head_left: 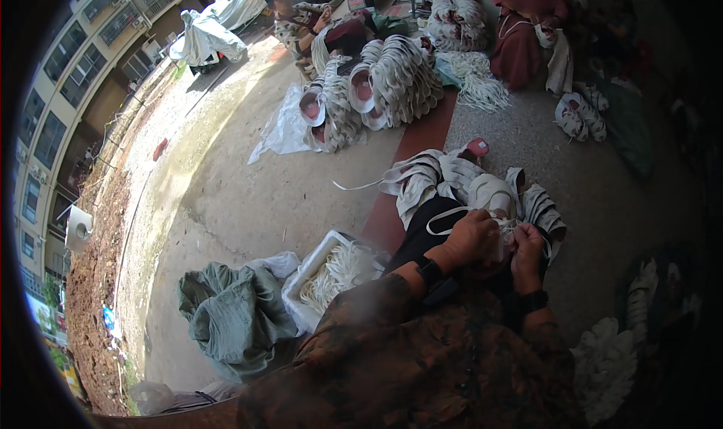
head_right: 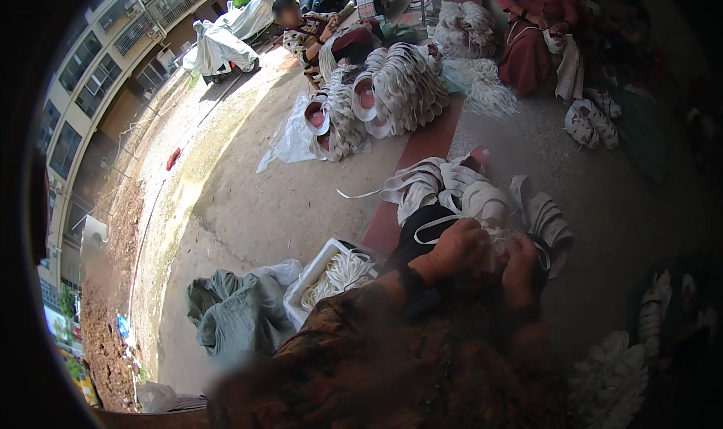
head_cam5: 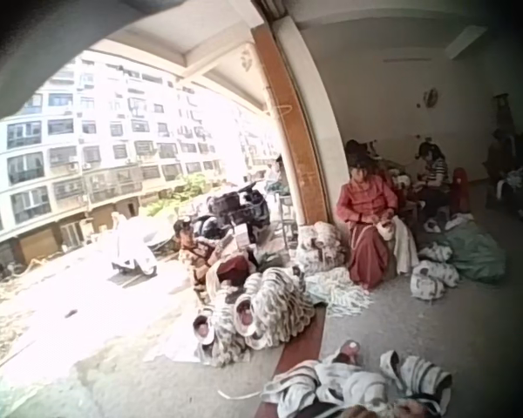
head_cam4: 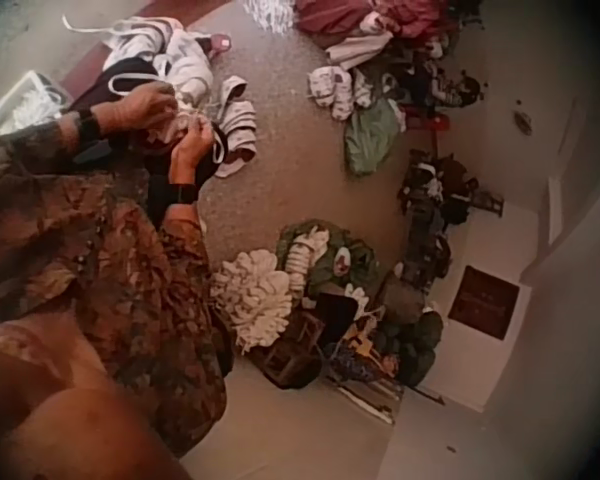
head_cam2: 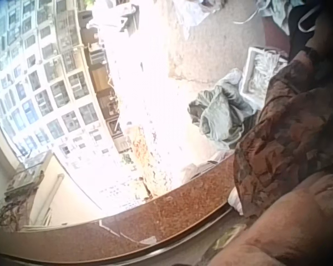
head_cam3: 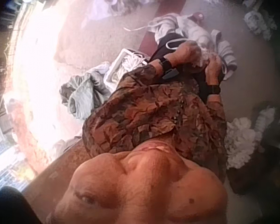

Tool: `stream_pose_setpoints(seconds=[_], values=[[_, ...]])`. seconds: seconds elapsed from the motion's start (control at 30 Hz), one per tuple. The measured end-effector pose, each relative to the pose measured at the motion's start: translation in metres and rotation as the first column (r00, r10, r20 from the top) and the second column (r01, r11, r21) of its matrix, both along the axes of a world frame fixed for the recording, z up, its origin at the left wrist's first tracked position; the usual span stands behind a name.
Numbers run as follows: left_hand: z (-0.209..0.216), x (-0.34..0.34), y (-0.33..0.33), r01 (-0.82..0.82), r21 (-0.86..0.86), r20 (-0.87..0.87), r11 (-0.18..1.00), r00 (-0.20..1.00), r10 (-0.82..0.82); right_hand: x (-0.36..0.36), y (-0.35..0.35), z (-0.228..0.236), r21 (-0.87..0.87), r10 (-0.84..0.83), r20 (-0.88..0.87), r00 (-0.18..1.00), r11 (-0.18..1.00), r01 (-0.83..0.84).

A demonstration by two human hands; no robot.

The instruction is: The person sits on the ground and threads white shoelaces through the eyelets of a white shoe held on their lap. They pull the laces tight, adjust the fit, and continue lacing the shoe one at a time.

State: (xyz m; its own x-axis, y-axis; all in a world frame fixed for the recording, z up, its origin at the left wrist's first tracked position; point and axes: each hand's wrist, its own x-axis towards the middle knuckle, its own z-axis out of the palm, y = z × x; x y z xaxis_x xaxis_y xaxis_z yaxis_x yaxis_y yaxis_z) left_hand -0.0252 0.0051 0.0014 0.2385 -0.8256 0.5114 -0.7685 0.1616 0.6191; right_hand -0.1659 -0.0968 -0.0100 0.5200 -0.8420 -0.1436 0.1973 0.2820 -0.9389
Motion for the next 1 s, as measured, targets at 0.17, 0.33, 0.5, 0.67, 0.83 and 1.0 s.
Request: stream_pose_setpoints(seconds=[0.17, 0.33, 0.5, 0.67, 0.83, 1.0], values=[[-0.01, 0.003, -0.016, 0.171, 0.053, 0.206, 0.984, 0.962, -0.178, -0.001, 0.002, 0.003, -0.17, 0.026, -0.154, 0.988, 0.984, -0.052], [-0.012, -0.002, -0.019, 0.042, -0.012, -0.224, 0.999, 0.974, -0.044, -0.006, -0.001, -0.001, -0.123, 0.108, -0.138, 0.985, 0.985, -0.125], [0.006, -0.007, -0.027, 0.158, -0.122, -0.197, 0.98, 0.964, -0.18, -0.003, 0.0, -0.003, -0.225, 0.046, -0.269, 0.962, 0.968, -0.109], [-0.01, 0.003, -0.024, 0.221, -0.083, -0.906, 0.972, 0.388, -0.166, -0.005, -0.002, 0.006, -0.233, 0.14, -0.351, 0.926, 0.945, -0.231], [0.002, 0.001, -0.004, 0.21, -0.071, -0.991, 0.975, 0.1, -0.093, 0.002, 0.008, 0.014, -0.453, -0.038, -0.441, 0.896, 0.872, -0.186], [-0.006, 0.006, -0.004, 0.17, -0.05, -0.998, 0.984, 0.017, -0.054, 0.003, 0.006, 0.005, -0.622, -0.115, -0.523, 0.845, 0.729, -0.286]])
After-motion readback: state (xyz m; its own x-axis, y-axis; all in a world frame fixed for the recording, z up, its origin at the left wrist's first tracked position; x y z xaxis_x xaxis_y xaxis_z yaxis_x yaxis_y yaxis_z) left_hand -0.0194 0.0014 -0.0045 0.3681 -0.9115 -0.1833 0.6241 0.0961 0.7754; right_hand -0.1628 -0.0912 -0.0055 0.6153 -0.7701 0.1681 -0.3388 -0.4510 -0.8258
